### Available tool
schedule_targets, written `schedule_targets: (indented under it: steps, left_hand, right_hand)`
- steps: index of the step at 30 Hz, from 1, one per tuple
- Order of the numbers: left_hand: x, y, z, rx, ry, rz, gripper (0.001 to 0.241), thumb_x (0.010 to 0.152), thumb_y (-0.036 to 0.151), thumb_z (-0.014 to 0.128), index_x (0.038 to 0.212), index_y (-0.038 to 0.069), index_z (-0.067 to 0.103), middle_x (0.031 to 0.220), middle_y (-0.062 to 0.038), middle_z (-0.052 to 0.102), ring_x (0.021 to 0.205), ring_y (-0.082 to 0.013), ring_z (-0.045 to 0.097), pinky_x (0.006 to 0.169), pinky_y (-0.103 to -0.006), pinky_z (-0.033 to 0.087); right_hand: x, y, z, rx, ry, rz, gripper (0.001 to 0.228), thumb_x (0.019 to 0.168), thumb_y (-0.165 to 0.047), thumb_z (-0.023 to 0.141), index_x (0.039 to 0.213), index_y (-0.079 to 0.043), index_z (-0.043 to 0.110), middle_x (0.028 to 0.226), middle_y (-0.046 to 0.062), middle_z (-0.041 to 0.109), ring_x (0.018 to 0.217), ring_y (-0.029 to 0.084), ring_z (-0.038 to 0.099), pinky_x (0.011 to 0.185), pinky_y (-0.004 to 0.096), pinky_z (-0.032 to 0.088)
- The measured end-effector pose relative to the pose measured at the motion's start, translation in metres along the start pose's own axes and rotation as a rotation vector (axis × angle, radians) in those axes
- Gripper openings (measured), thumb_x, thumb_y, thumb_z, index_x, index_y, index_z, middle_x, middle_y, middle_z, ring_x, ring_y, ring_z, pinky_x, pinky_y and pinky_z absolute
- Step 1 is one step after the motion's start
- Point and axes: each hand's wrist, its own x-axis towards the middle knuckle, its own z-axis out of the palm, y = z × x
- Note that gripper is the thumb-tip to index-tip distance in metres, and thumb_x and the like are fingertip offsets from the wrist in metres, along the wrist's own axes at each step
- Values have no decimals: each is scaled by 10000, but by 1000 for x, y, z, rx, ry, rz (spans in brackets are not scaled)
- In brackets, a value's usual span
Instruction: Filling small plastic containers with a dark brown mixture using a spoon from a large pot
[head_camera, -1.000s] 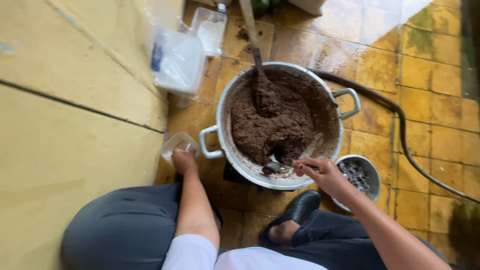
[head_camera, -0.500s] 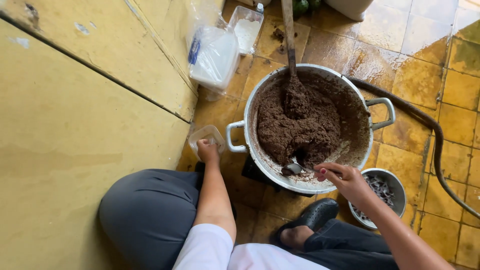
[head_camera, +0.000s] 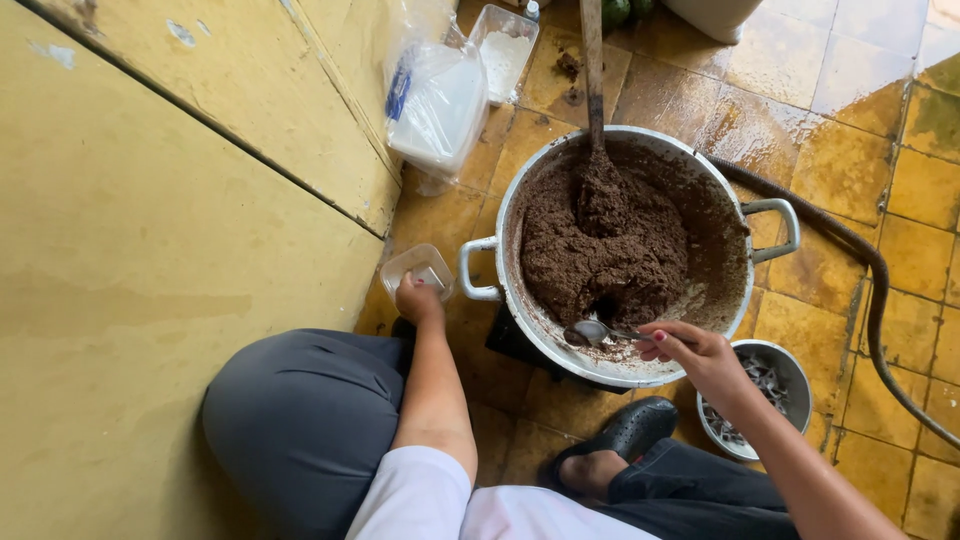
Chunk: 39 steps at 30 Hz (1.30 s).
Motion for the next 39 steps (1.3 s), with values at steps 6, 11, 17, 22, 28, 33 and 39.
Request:
schedule_targets:
  steps: [6,11,17,22,28,33,39]
  left_hand:
    - [-13,14,-8,-91,117,-29,183,920,209,602,916,142,772,870,-112,770,928,-367,741,837,-487,583]
    - [-11,39,-18,-167,176,-3,177,925,159,573,945,152,748,878,-86,760,905,-352,738,813,-462,581]
    - [-12,72,-26,-574,144,0,249,875,-37,584,1063,63,713,904,-145,770,697,-236,770,573,-294,602]
    - [-43,109,-80,-658,35,-27,641,838,-160,571,1385,172,581,1158,-232,703,797,-292,784,583,-249,665]
    - [-87,164,-136,-748,-24,107,429,841,-140,532,1135,77,758,1278,-245,659,844,-275,783,614,-229,638]
    - [-162,232,-248,-699,-200,389,364,949,-64,508,1220,42,728,1344,-192,667,927,-232,765,647,-214,644]
    - [-191,221,-281,-684,-395,539,345,988,-114,535,1203,68,734,1431,-194,612,1015,-240,748,763,-270,658]
  right_hand:
    - [-6,17,20,121,25,47,285,1001,17,583,1245,95,707,1042,299,765,964,365,741,908,465,587]
    - [-8,35,11,-337,3,-12,367,923,-16,641,1256,-108,765,869,185,826,810,291,812,819,394,628]
    - [-10,65,4,-560,-54,-26,415,922,-24,583,1281,-160,741,760,132,814,569,218,775,772,375,638]
    - [-9,72,4,-549,-23,-11,426,931,-45,531,1226,-247,763,780,84,806,602,221,769,718,367,614]
    - [-12,73,17,-489,-29,-1,433,921,-38,533,1269,-205,729,797,69,807,604,222,746,689,381,600]
    - [-18,64,5,-735,-42,-96,395,938,-99,555,1240,-288,726,854,104,819,866,404,748,804,521,594]
    - [-14,92,-4,-1311,125,-640,341,880,-60,540,1097,-302,641,796,5,628,772,272,655,627,390,569]
